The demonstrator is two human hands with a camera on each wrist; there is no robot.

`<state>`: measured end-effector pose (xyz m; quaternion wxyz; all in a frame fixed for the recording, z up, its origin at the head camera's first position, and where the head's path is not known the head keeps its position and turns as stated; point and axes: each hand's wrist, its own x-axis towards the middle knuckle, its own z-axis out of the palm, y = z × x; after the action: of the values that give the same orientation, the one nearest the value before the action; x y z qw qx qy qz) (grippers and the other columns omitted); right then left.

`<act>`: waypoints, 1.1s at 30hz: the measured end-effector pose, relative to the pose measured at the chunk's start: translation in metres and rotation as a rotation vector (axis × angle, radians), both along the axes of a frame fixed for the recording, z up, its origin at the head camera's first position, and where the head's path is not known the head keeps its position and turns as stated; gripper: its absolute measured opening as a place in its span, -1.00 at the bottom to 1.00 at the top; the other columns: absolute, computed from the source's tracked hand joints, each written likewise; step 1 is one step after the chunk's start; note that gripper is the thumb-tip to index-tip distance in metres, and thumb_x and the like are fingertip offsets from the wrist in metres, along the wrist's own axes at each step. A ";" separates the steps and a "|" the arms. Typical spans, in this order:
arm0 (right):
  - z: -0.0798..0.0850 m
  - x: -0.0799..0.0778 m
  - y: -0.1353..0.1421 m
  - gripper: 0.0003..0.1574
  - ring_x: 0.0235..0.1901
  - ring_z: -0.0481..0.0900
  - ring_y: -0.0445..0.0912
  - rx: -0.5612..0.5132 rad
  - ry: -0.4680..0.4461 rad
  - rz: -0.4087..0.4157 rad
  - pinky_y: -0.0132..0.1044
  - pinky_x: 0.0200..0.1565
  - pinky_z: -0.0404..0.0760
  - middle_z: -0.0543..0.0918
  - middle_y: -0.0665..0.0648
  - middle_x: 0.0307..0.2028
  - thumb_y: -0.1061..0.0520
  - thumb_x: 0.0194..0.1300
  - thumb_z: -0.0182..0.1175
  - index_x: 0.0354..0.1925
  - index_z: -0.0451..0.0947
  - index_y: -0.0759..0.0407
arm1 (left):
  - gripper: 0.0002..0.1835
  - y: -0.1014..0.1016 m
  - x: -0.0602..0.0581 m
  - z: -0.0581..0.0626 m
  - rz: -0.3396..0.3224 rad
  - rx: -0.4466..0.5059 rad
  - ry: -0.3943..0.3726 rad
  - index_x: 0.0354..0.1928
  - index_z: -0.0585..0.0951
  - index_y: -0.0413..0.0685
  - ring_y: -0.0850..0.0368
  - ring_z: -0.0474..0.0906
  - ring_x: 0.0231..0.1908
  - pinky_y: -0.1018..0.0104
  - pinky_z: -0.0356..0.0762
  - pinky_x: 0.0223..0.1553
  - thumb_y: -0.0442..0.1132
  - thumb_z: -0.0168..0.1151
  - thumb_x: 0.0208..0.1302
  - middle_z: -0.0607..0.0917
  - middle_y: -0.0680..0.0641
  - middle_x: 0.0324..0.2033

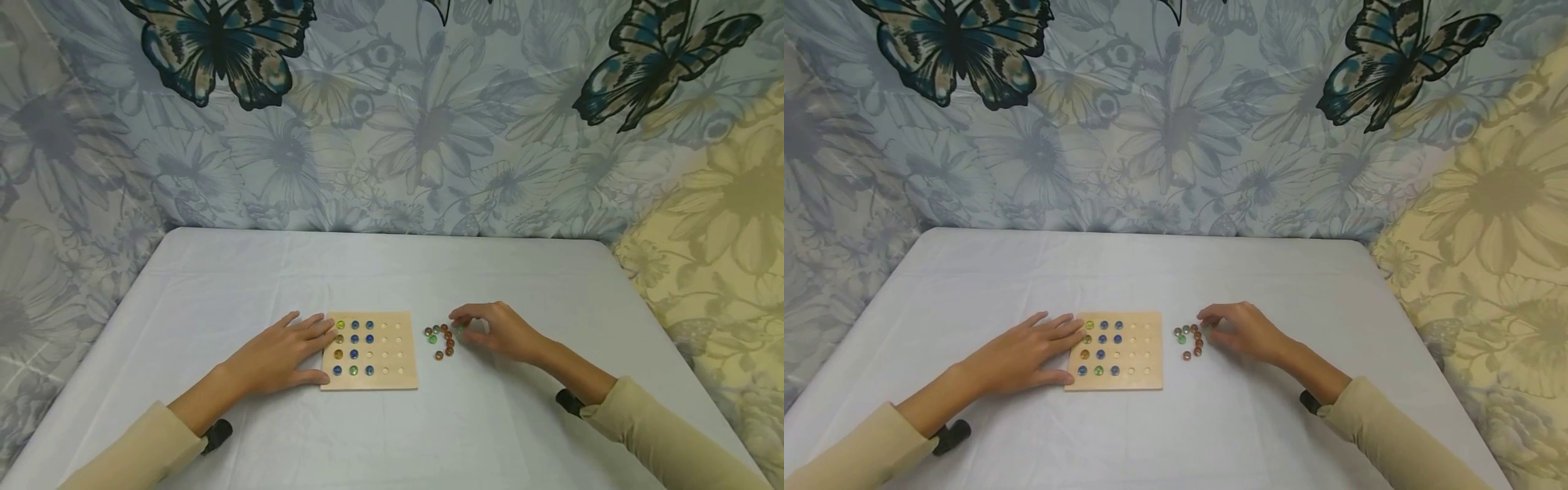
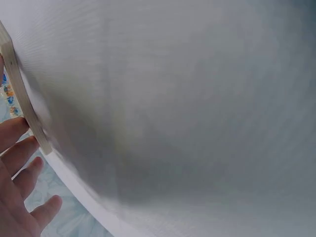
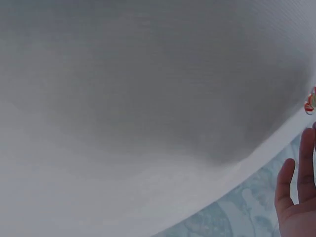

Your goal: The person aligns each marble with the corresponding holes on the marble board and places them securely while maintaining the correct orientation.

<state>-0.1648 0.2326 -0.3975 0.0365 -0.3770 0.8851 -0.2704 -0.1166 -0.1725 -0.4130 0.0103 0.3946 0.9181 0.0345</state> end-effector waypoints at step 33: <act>-0.002 0.025 -0.085 -0.61 -0.19 0.60 -0.32 -0.065 -0.189 0.213 -0.35 -0.06 0.52 0.68 -0.07 -0.20 0.21 0.11 0.33 -0.05 0.58 0.17 | -0.17 0.002 -0.001 0.004 -0.009 -0.031 0.021 0.32 0.33 -0.01 0.00 0.11 0.33 -0.14 0.11 0.22 0.41 -0.08 0.16 0.30 -0.04 0.31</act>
<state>-0.1397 0.1474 -0.3999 0.1360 -0.4426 0.8235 -0.3279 -0.1177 -0.1701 -0.4088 0.0069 0.3989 0.9168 0.0161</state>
